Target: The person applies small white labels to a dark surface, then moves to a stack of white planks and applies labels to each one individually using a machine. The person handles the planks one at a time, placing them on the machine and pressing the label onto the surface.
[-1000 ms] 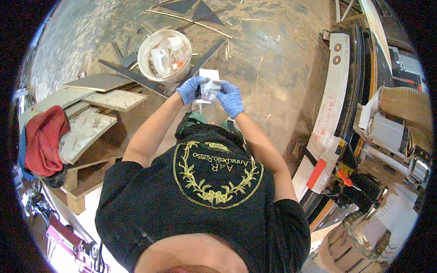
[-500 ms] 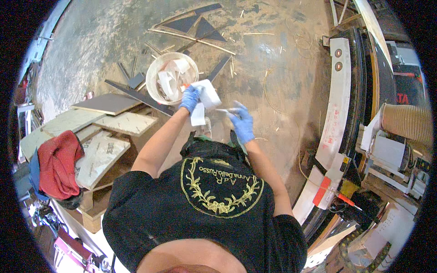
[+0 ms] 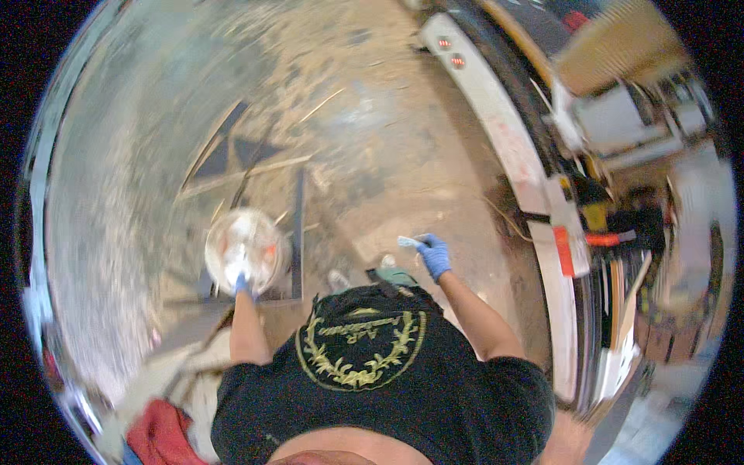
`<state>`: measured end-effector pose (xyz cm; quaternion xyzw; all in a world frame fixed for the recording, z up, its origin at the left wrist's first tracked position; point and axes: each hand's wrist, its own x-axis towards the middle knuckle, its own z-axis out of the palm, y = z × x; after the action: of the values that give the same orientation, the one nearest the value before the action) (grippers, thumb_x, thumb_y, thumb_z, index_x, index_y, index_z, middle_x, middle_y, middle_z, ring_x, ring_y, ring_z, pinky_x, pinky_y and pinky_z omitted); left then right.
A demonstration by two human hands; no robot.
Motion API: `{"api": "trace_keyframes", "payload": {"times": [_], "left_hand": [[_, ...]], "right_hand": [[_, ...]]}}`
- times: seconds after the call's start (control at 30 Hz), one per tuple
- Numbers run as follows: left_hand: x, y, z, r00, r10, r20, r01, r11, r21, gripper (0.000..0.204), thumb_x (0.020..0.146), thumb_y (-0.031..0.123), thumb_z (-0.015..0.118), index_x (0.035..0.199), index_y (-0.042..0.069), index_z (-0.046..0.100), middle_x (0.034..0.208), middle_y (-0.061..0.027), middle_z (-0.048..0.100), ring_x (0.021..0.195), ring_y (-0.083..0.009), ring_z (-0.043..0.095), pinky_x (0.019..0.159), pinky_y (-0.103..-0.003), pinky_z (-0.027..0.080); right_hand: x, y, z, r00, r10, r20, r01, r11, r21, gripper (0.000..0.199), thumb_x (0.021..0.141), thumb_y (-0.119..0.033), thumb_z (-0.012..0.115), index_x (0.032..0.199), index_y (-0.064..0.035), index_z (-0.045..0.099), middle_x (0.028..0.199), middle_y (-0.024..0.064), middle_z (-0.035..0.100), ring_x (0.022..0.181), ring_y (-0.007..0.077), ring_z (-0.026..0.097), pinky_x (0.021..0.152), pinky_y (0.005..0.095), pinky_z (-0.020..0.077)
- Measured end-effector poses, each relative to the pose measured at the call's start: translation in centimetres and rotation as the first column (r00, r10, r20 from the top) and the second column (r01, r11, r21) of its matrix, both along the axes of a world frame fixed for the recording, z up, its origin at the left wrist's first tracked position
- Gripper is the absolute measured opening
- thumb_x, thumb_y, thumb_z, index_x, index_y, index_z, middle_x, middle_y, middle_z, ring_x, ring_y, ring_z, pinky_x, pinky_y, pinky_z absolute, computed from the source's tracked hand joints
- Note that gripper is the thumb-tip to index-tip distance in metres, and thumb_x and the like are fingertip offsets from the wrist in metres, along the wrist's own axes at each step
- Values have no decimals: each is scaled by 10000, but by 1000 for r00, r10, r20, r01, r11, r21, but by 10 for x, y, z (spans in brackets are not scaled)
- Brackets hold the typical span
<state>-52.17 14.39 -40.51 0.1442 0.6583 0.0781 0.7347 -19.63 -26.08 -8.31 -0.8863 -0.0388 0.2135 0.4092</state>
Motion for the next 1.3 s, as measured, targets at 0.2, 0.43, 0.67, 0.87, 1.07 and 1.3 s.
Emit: {"api": "trace_keyframes", "payload": {"times": [0.2,0.43,0.67,0.87,1.07,1.3], "left_hand": [[20,-31,13,796,-278,-538,503,799,331,585,840,261,471,1346,80,241,1324,-105,363,1170,-275,394,965,-395,326],[118,-81,89,177,-400,-899,972,213,97,654,777,213,592,1322,46,271,1319,-167,342,1182,-280,368,983,-386,294],[203,-55,117,671,-632,-388,734,489,471,580,768,194,618,1255,34,347,1187,-175,474,1025,-298,497,879,-351,377],[259,-30,99,599,-676,-429,773,346,532,537,757,238,625,1216,55,416,1197,-162,478,1064,-286,481,880,-353,374],[301,-14,102,538,-767,-349,795,324,514,511,756,261,627,1201,87,445,1198,-174,486,1074,-289,479,884,-362,375],[337,20,59,345,-837,-425,916,202,346,480,776,275,601,1191,81,461,1149,-184,514,1041,-295,498,864,-373,390]], "right_hand": [[19,26,-10,963,-263,59,261,964,39,158,763,-111,625,890,-18,614,777,68,618,687,120,553,636,255,463],[74,33,-37,902,-430,38,411,883,229,137,766,-106,625,876,-26,612,779,51,613,664,117,553,595,247,466],[150,24,-42,811,-581,-69,560,738,377,132,785,-136,608,901,-75,604,799,37,615,649,121,569,544,249,472],[183,17,-26,774,-617,-145,610,664,432,132,800,-134,581,929,-116,605,835,14,617,678,101,572,540,235,473],[180,17,-24,723,-628,-286,679,572,460,138,808,-136,573,944,-116,575,801,23,617,633,118,576,531,239,477],[194,36,-21,657,-676,-335,707,398,584,139,811,-121,560,950,-115,559,819,32,612,663,136,581,538,289,505]]}}
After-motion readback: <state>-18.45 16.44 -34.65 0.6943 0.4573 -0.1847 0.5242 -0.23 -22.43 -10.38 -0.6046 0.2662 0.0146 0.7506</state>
